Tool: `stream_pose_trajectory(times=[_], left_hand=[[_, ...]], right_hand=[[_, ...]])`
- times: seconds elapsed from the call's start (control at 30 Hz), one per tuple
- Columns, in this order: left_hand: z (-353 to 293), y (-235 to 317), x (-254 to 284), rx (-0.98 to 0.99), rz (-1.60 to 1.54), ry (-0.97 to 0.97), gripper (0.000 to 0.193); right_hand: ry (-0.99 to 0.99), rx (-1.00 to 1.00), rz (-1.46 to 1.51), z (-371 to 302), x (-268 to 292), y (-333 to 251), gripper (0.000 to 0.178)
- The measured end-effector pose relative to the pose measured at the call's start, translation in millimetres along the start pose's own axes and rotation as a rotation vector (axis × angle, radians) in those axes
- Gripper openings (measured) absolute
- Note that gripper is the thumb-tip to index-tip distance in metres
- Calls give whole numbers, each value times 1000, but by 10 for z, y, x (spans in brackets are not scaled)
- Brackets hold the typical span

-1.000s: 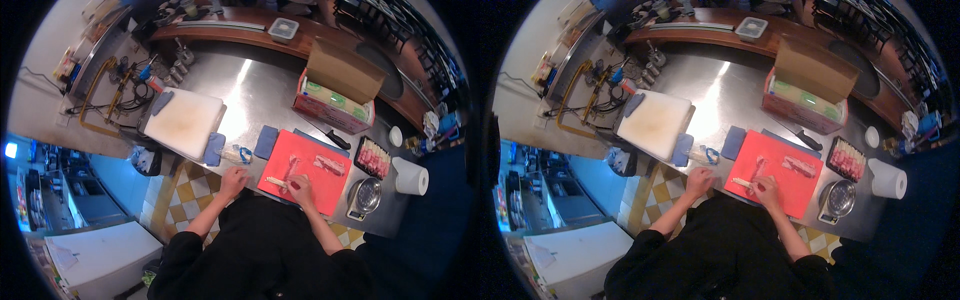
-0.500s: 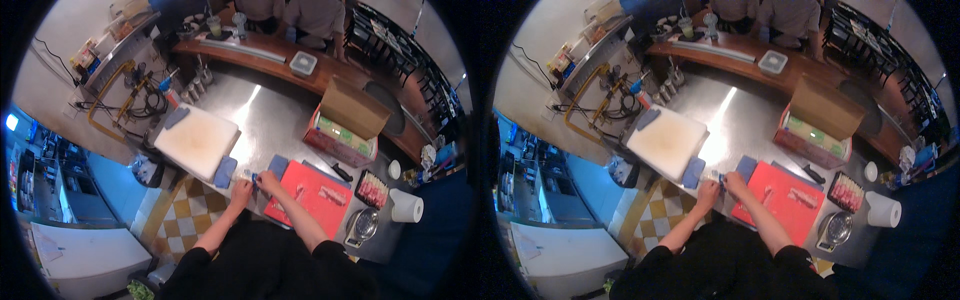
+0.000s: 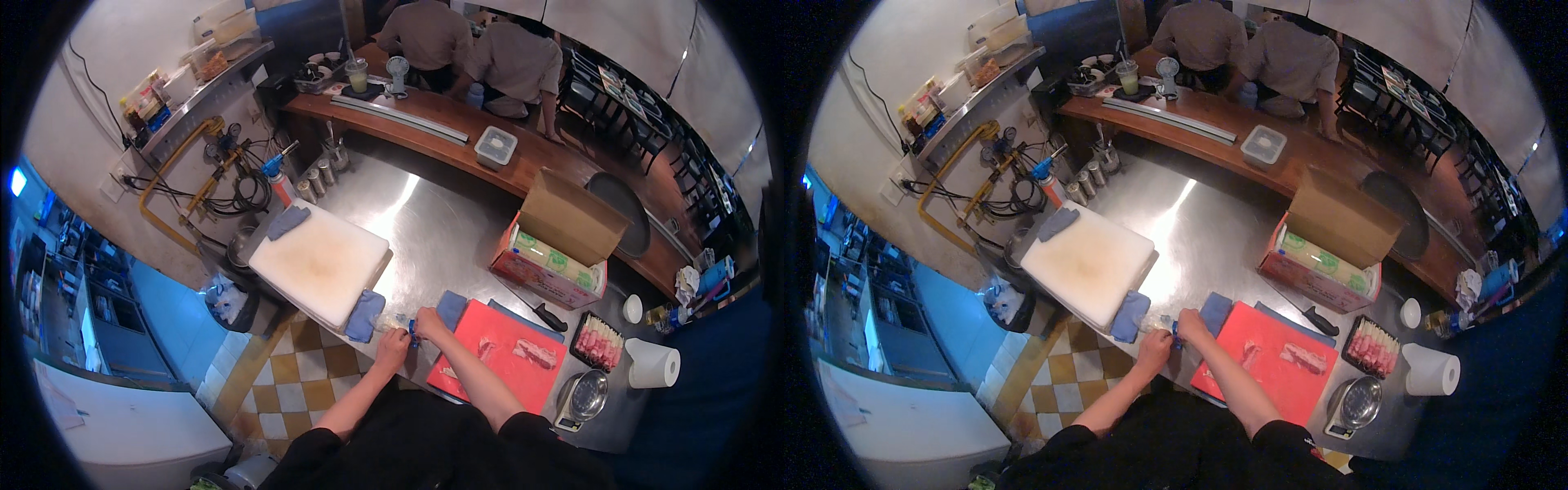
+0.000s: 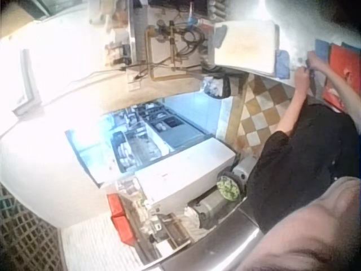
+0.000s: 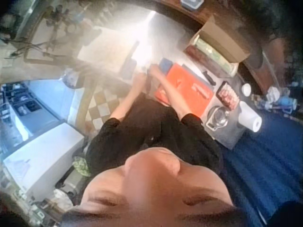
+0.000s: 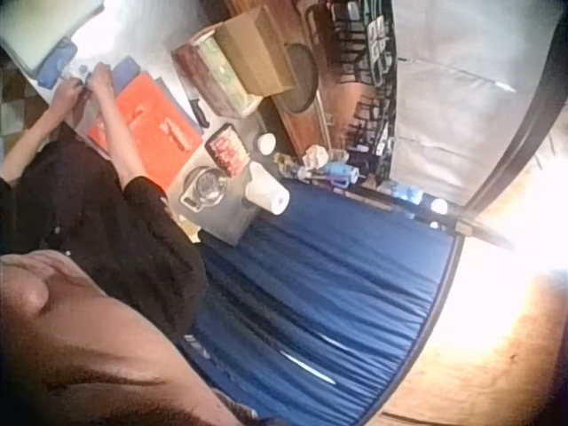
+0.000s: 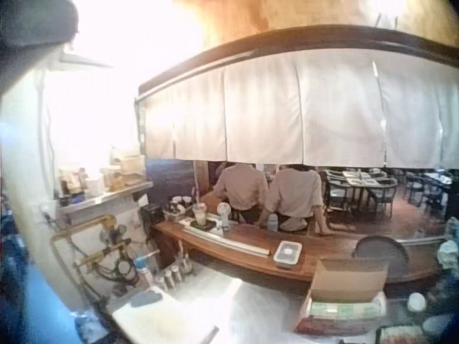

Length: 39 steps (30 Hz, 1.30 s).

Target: The person unwraps a piece of raw meat from plastic wrap on a red cutting board. They then repeatedly pick up and place down small white sticks, likely skewers, while handling the meat. The person continues to manipulate the meat and sticks throughout the clip.

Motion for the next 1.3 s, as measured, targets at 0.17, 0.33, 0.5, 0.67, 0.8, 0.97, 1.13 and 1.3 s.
stream_pose_trajectory(times=[0.17, 0.33, 0.5, 0.67, 0.8, 0.97, 1.13, 1.3], left_hand=[[12, -5, 24, -58, 20, 33, 12], [-7, 25, 57, -92, 31, 55, 16], [-58, 2, 42, -95, 5, 27, 28], [-70, -70, 5, -93, 58, -22, 34], [-83, -94, 11, -190, 114, 4, 34], [-53, -105, 80, -218, 68, -6, 35], [-54, -106, 88, -225, 85, -2, 36], [-64, -54, 83, -168, 119, -16, 37]], right_hand=[[-44, -34, -2, 95, -170, 153, 14], [-175, -2, 30, 115, -72, 156, 24], [-253, 11, 172, 54, 110, 160, 23], [-321, 29, 410, 52, 135, 317, 17], [-347, -42, 394, 139, 110, 457, 21], [-369, -98, 426, 118, 184, 343, 21], [-258, -95, 470, 73, 168, 317, 15], [-101, -40, 538, -54, 229, 279, 12]])
Point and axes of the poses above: each hand's wrist, its own z-axis towards the middle knuckle, its own x-axis out of the back of the hand, y = z × x, the point moved 1 cm from there along z, towards the middle knuckle, and after that the axes turned 8 degrees about x, right-handed, at the moved point
